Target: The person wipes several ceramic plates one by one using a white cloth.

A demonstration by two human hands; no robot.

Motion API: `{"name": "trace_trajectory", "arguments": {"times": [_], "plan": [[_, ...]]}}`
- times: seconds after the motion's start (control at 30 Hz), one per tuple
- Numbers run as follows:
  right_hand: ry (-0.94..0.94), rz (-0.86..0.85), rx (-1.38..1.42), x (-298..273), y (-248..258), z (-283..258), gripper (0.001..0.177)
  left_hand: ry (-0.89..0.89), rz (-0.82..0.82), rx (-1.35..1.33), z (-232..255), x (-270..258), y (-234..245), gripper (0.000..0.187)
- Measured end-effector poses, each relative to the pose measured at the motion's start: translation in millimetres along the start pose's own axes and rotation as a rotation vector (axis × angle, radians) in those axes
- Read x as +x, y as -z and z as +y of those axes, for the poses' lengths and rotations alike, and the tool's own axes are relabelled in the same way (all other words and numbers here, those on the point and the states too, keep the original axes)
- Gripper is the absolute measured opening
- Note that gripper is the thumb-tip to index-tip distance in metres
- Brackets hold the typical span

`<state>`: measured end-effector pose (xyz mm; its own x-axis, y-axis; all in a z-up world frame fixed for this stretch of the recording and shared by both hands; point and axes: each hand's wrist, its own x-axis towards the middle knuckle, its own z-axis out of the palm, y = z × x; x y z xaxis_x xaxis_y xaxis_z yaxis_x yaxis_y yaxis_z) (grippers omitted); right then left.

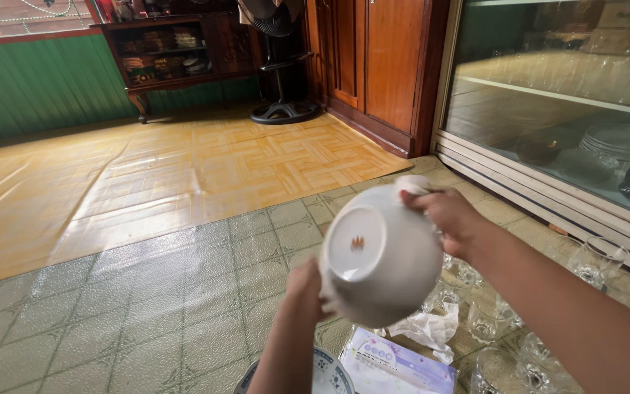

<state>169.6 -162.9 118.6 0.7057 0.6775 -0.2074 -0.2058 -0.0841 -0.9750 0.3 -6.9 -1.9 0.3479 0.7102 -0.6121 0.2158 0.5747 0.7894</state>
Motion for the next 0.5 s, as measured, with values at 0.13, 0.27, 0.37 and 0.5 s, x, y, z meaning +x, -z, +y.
{"name": "trace_trajectory", "arguments": {"times": [0.13, 0.27, 0.37, 0.5], "plan": [[0.217, 0.049, -0.648, -30.1, -29.8, 8.9, 0.053, 0.036, -0.343, -0.122, 19.1, -34.8, -25.1, 0.093], [0.700, -0.181, -0.956, -39.4, -37.2, 32.8, 0.059, 0.076, -0.522, -0.282, 34.7, -50.8, -38.7, 0.102], [0.706, -0.233, -1.046, -48.7, -39.7, 37.5, 0.055, -0.096, -0.579, -0.272, 31.3, -48.7, -37.5, 0.094], [0.715, -0.320, -0.952, -56.6, -42.8, 39.4, 0.040, -0.076, -0.391, -0.282, 29.3, -53.6, -30.6, 0.078]]}}
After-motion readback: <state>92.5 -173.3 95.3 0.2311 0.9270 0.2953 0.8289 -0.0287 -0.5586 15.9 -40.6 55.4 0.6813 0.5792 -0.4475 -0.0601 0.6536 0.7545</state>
